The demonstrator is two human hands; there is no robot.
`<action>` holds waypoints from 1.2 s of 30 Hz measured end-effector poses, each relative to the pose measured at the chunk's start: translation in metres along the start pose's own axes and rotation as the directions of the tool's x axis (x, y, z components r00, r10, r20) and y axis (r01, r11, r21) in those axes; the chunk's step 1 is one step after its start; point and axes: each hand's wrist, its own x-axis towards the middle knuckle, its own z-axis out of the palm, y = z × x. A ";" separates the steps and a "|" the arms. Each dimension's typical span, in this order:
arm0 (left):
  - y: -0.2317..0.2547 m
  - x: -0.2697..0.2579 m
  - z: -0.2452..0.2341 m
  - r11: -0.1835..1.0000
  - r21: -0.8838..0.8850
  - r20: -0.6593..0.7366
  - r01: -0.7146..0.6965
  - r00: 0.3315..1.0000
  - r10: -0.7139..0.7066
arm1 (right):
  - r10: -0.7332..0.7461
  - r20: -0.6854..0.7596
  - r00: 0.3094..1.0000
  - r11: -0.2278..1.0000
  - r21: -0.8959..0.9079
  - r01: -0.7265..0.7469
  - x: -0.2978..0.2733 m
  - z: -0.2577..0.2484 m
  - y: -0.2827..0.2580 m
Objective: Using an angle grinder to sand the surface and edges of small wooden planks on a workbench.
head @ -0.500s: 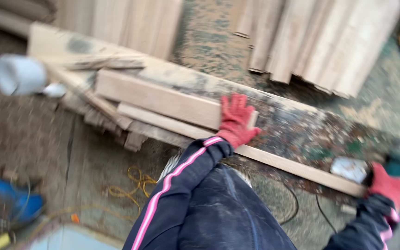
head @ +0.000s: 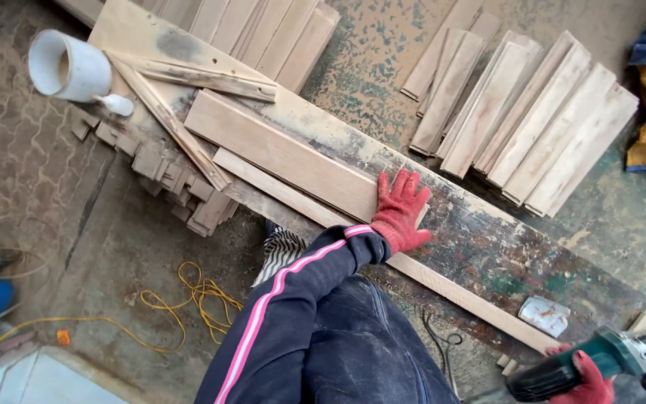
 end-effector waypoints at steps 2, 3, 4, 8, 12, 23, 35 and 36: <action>0.030 -0.002 -0.049 0.993 -0.118 0.135 -0.025 0.990 0.041 | 0.003 0.095 0.995 0.982 0.190 -0.021 -0.058 0.103 -0.040; 0.044 -0.004 -0.073 0.972 -0.234 0.261 -0.013 0.962 0.076 | -0.011 0.207 0.978 0.930 0.361 -0.066 -0.105 0.153 -0.063; 0.054 -0.009 -0.076 0.972 -0.234 0.265 -0.034 0.959 0.097 | -0.020 0.188 0.982 0.927 0.371 -0.053 -0.121 0.193 -0.074; 0.079 -0.037 -0.057 0.129 -0.895 0.387 0.427 0.600 0.700 | -0.192 0.684 0.704 0.593 0.652 -0.472 -0.145 0.311 -0.069; 0.017 -0.068 -0.103 -0.172 -0.903 0.223 0.394 0.770 0.598 | -0.252 0.737 0.627 0.775 0.542 -0.325 -0.182 0.409 -0.069; -0.146 -0.170 -0.185 -0.139 -0.942 0.257 0.306 0.922 0.290 | -0.124 0.644 0.755 0.955 0.284 -0.086 -0.270 0.562 -0.018; -0.136 -0.202 -0.164 -0.343 -0.915 0.144 0.214 0.965 0.217 | 0.056 0.355 0.933 0.998 0.005 -0.062 -0.327 0.580 -0.043; -0.133 -0.204 -0.160 -0.331 -0.919 0.155 0.216 0.967 0.202 | 0.088 0.236 0.968 0.996 -0.044 -0.080 -0.338 0.588 -0.053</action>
